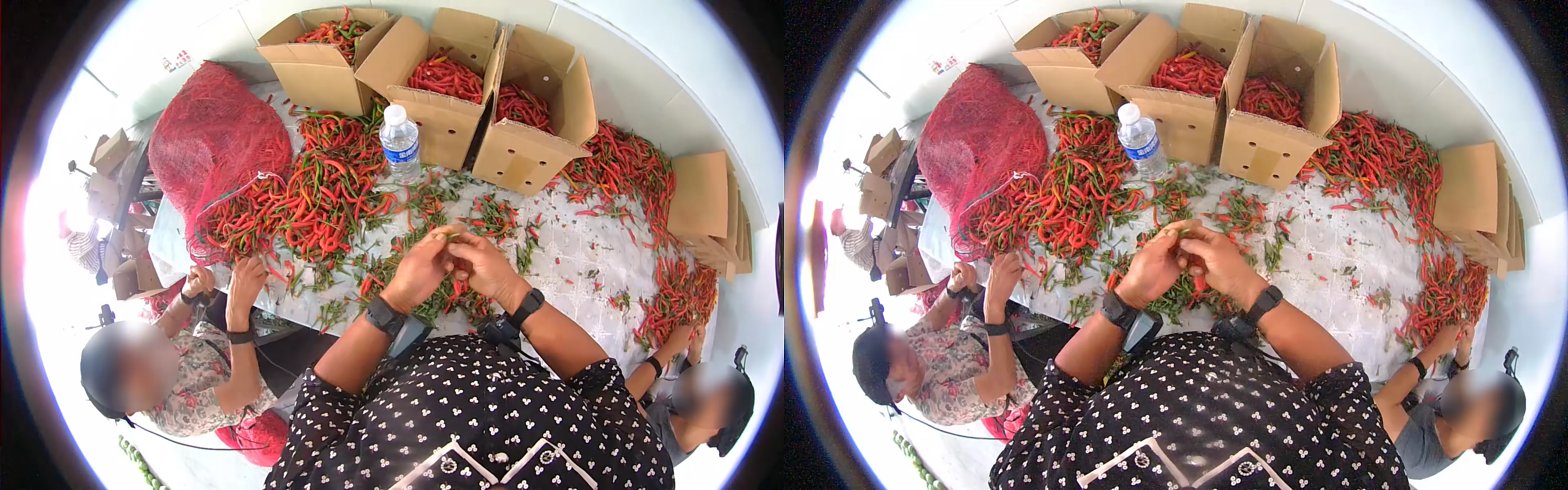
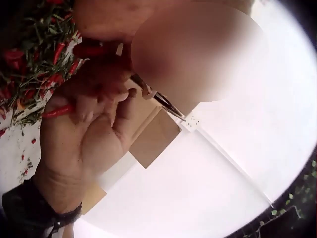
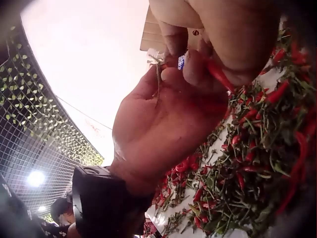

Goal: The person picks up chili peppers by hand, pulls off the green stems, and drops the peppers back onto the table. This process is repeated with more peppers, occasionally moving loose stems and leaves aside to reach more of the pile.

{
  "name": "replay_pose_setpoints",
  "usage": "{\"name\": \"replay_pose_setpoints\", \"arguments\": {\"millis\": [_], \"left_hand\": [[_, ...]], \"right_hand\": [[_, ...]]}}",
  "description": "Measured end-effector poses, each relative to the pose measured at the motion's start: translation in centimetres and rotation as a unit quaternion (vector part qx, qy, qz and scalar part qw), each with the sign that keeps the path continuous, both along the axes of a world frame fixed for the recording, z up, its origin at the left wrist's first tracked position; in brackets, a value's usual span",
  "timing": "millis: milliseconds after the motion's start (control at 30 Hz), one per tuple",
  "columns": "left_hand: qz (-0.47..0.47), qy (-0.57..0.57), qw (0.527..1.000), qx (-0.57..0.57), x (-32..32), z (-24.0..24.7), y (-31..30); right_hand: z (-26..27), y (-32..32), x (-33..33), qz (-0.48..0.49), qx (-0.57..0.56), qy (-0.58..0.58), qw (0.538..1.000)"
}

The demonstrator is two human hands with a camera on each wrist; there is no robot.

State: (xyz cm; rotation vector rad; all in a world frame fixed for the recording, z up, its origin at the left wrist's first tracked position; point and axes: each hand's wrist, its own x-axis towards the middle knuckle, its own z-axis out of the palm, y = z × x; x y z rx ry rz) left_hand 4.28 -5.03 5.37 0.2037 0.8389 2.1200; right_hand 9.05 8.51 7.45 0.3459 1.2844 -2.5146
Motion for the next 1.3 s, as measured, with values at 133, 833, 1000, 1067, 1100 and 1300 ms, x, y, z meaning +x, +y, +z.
{"name": "replay_pose_setpoints", "arguments": {"millis": [133, 833, 1000, 1067, 1100, 1300], "left_hand": [[0.03, 0.048, 0.997, -0.055, 0.1, -0.5, 0.7], [0.221, 0.583, 0.552, -0.553, -7.8, -1.3, -4.3], [0.112, 0.601, 0.482, -0.627, -9.9, -5.1, -2.9], [0.101, 0.585, 0.474, -0.65, -9.5, -5.5, -2.4], [0.1, 0.587, 0.475, -0.648, -9.2, -6.1, -2.6], [0.129, 0.522, 0.641, -0.547, -6.7, -7.2, -3.4]], "right_hand": [[-0.7, 0.6, 0.0, 0.013, 0.153, -0.019, 0.988], [-1.8, 3.4, 0.9, 0.052, 0.233, 0.0, 0.971], [-3.0, 3.9, 0.6, -0.017, 0.078, -0.056, 0.995], [-4.0, 4.4, 0.5, 0.01, 0.028, -0.039, 0.999], [-4.3, 4.5, 0.5, 0.008, 0.028, -0.039, 0.999], [-4.6, 3.1, -0.1, -0.002, 0.077, -0.07, 0.995]]}}
